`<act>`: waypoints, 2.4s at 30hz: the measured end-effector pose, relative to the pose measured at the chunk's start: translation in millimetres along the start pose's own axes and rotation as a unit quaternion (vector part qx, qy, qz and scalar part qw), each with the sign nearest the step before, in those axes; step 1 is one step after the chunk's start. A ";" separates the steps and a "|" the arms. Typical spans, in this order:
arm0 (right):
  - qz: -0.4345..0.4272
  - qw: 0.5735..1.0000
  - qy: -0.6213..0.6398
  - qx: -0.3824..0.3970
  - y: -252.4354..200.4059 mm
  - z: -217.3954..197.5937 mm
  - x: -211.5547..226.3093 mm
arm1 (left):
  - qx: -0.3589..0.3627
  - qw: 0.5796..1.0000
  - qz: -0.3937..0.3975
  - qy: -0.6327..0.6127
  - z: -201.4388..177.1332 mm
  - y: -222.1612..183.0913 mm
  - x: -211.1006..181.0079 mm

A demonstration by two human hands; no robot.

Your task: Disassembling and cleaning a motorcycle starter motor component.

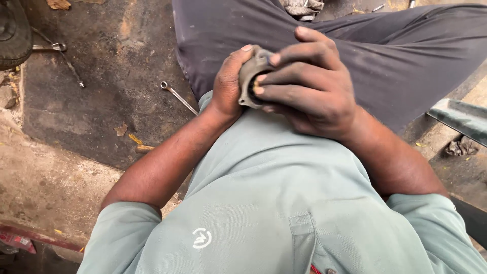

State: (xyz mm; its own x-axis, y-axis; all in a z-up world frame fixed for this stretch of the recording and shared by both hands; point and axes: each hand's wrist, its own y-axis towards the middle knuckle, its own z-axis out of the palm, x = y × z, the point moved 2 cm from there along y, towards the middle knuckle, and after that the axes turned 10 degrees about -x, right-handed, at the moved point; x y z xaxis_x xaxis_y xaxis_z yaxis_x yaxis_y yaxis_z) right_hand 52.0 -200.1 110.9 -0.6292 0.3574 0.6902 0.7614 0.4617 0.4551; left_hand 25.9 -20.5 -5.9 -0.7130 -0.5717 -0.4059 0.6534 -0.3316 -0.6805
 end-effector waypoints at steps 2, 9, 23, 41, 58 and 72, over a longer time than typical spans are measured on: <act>0.008 1.000 0.004 -0.012 -1.5 -4.6 3.2 | 0.045 0.991 0.107 0.058 -2.1 5.7 5.3; 0.053 0.997 0.013 0.056 13.3 -11.4 -1.6 | -0.003 0.999 -0.027 -0.042 6.5 3.8 5.1; -0.024 1.000 -0.007 -0.015 0.5 -5.1 4.9 | -0.017 0.993 0.087 0.075 5.4 9.3 -1.9; 0.024 0.994 -0.039 -0.097 -5.9 2.2 -6.3 | -0.106 0.974 0.137 0.145 0.5 22.9 -3.6; 0.241 0.969 -0.040 -0.037 4.8 25.5 -8.4 | -0.127 0.818 0.358 0.431 1.6 11.8 -55.1; 0.190 0.957 -0.048 -0.213 -47.1 -11.5 -18.7 | -0.225 0.823 0.391 0.346 -1.6 27.1 -123.8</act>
State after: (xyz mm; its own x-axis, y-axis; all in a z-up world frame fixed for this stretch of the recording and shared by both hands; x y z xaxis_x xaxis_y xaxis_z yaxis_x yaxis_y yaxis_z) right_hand 29.7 -237.8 83.0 -0.2906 0.5167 0.8054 0.9194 -0.0823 0.3845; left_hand 131.5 42.5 24.9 -0.1948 0.1375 -0.9712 0.9319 0.3348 -0.1395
